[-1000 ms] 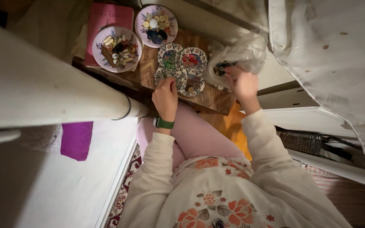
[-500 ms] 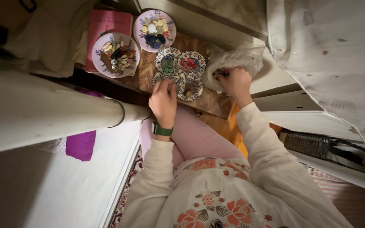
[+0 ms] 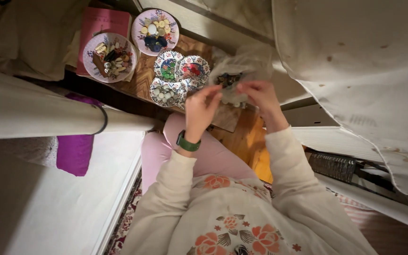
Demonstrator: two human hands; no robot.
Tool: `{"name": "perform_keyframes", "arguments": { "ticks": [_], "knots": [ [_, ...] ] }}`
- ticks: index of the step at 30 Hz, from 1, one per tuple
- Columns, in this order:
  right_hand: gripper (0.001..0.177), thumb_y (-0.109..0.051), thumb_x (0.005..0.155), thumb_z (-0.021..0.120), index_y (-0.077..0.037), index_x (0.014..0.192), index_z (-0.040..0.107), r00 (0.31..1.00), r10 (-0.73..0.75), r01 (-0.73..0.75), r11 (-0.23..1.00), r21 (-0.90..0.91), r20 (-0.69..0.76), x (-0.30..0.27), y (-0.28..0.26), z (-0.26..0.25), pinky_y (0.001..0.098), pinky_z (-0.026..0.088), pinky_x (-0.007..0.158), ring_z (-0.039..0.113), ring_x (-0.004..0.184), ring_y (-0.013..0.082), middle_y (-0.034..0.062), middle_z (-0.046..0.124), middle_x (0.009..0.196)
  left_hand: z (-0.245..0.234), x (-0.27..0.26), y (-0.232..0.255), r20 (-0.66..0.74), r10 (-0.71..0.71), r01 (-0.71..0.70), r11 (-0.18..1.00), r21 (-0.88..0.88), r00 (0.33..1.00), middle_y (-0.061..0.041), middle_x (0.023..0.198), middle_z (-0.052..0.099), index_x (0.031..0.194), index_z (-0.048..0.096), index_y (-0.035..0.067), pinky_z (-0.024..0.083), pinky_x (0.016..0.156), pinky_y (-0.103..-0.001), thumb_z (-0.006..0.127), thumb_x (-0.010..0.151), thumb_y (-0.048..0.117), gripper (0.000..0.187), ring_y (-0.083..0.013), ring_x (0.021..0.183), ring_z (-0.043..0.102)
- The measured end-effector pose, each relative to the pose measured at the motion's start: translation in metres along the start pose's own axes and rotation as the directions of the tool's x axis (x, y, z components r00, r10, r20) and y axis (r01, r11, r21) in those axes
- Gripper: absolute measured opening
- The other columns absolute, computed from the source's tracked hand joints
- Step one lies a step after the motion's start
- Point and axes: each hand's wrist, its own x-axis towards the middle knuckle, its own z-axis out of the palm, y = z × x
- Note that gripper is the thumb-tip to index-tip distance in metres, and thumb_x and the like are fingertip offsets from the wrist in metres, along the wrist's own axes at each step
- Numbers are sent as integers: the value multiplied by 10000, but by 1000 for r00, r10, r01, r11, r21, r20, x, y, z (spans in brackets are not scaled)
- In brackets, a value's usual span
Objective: The recorder is sorting various buttons from a plastic bag into different small decorative bowls.
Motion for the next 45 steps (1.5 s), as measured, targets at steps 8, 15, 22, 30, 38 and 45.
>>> {"name": "perform_keyframes", "arguments": {
  "ticks": [8, 15, 22, 30, 38, 45],
  "knots": [
    [177, -161, 901, 781, -6, 984, 791, 990, -58, 45, 993, 105, 126, -54, -21, -12, 198, 328, 521, 493, 599, 25, 43, 753, 839, 50, -20, -6, 349, -135, 340, 694, -635, 927, -27, 1000, 790, 1242, 733, 1, 512, 720, -214, 687, 1044, 120, 235, -56, 821, 672],
    [163, -125, 905, 771, 6, 1001, 787, 987, -45, 26, 992, 127, 155, -47, -2, -17, 201, 310, 485, 444, 545, 25, 60, 751, 831, 31, -20, 16, 433, -303, 518, 637, -571, 849, -6, 919, 786, 1198, 748, 27, 325, 456, -154, 650, 1025, 145, 231, 25, 557, 478],
    [164, -122, 911, 767, 10, 1007, 781, 981, -99, 77, 988, 133, 168, -44, 8, 5, 199, 302, 500, 436, 556, 23, 46, 742, 810, 31, -30, -17, 312, -200, 361, 682, -636, 929, -58, 980, 792, 1140, 748, -22, 559, 769, -206, 705, 997, 72, 177, -70, 856, 713],
    [205, -155, 906, 784, -12, 1052, 765, 986, -127, 115, 987, 112, 105, -50, 9, 33, 189, 338, 532, 493, 604, 13, 9, 744, 829, 10, -38, -55, 269, -305, 405, 616, -676, 913, -19, 895, 768, 1053, 782, 20, 460, 629, -177, 766, 961, 86, 114, -30, 736, 623],
    [207, -147, 929, 774, -20, 1093, 766, 990, -136, 130, 985, 113, 46, -53, 7, 20, 181, 283, 502, 415, 571, -1, -22, 711, 843, -69, -24, -81, -77, -441, 291, 704, -648, 894, -4, 927, 797, 1048, 774, 121, 388, 487, -162, 762, 946, 175, 117, -5, 719, 686],
    [190, -156, 967, 751, -45, 1120, 771, 982, -174, 168, 982, 80, 69, -48, 31, 14, 174, 339, 556, 464, 630, 3, -18, 732, 872, -90, -32, -98, -234, -615, 273, 615, -740, 753, -17, 759, 720, 1035, 768, 38, 319, 460, -177, 780, 947, 172, 161, -13, 498, 453]
  ]
}}
